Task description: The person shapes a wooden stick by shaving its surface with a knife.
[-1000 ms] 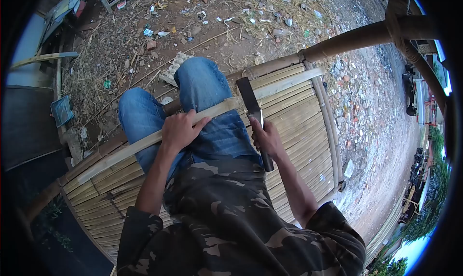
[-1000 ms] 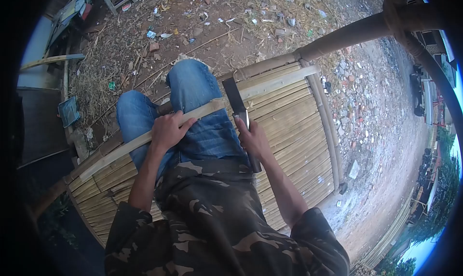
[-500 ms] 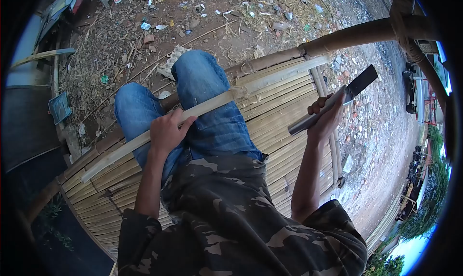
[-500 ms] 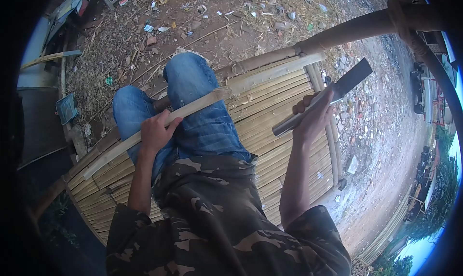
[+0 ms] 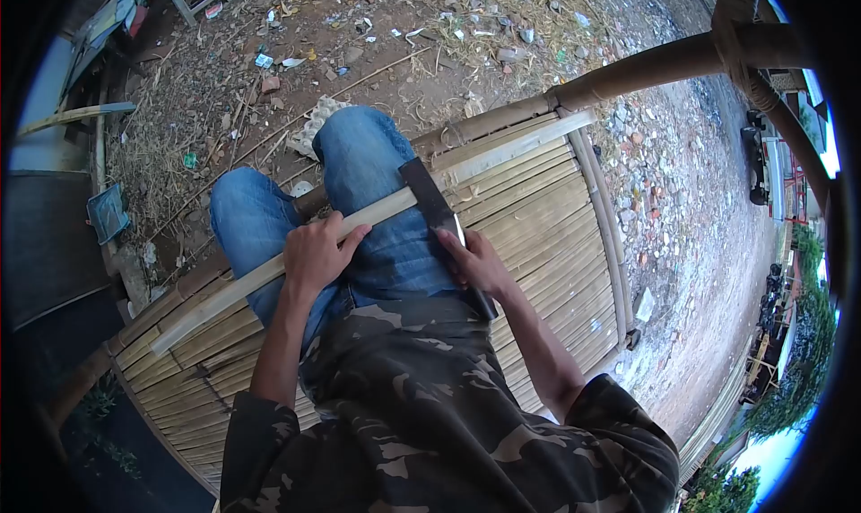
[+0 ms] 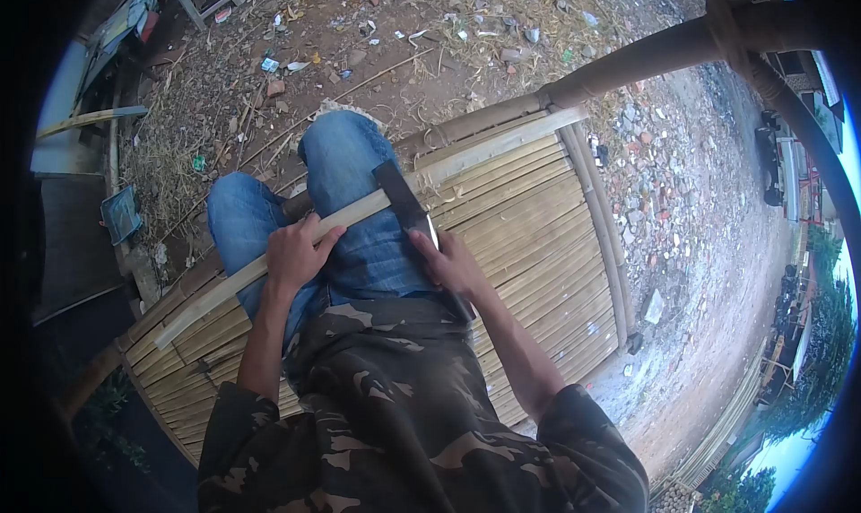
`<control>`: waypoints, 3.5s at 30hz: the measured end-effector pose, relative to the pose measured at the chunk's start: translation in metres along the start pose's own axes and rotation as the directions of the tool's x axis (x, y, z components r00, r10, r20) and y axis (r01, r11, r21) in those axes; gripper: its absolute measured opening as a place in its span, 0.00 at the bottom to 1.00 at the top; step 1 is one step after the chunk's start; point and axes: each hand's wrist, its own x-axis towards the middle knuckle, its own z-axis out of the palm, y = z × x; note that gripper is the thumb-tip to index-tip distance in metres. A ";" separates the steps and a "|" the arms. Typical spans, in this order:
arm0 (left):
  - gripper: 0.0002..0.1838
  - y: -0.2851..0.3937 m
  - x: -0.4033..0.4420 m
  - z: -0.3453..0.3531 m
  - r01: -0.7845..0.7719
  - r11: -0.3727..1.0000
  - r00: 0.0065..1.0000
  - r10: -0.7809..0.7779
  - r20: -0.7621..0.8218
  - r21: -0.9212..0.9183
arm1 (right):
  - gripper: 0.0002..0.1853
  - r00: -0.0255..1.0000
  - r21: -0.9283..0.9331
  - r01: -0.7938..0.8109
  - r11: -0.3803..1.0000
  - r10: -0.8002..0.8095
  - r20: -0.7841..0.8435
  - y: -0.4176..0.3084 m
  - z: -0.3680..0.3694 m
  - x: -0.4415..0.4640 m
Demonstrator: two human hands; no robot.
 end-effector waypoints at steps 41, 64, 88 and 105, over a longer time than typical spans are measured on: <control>0.31 0.005 0.002 0.000 0.020 1.000 0.999 -0.020 0.041 0.001 | 0.25 0.716 0.327 0.488 0.809 -0.157 -0.681 -0.024 -0.010 -0.006; 0.27 -0.004 -0.003 -0.013 0.013 0.999 0.999 -0.012 0.032 -0.051 | 0.23 0.773 0.423 0.424 0.800 -0.077 -0.629 -0.058 -0.090 -0.029; 0.29 0.009 0.013 0.003 -0.036 0.999 0.999 0.037 0.032 -0.021 | 0.24 0.821 0.279 0.362 0.889 -0.162 -0.548 -0.035 -0.018 -0.006; 0.30 0.004 0.013 0.004 -0.038 0.999 0.998 0.039 0.048 -0.025 | 0.26 0.775 0.418 0.449 0.790 -0.112 -0.622 -0.030 -0.036 -0.012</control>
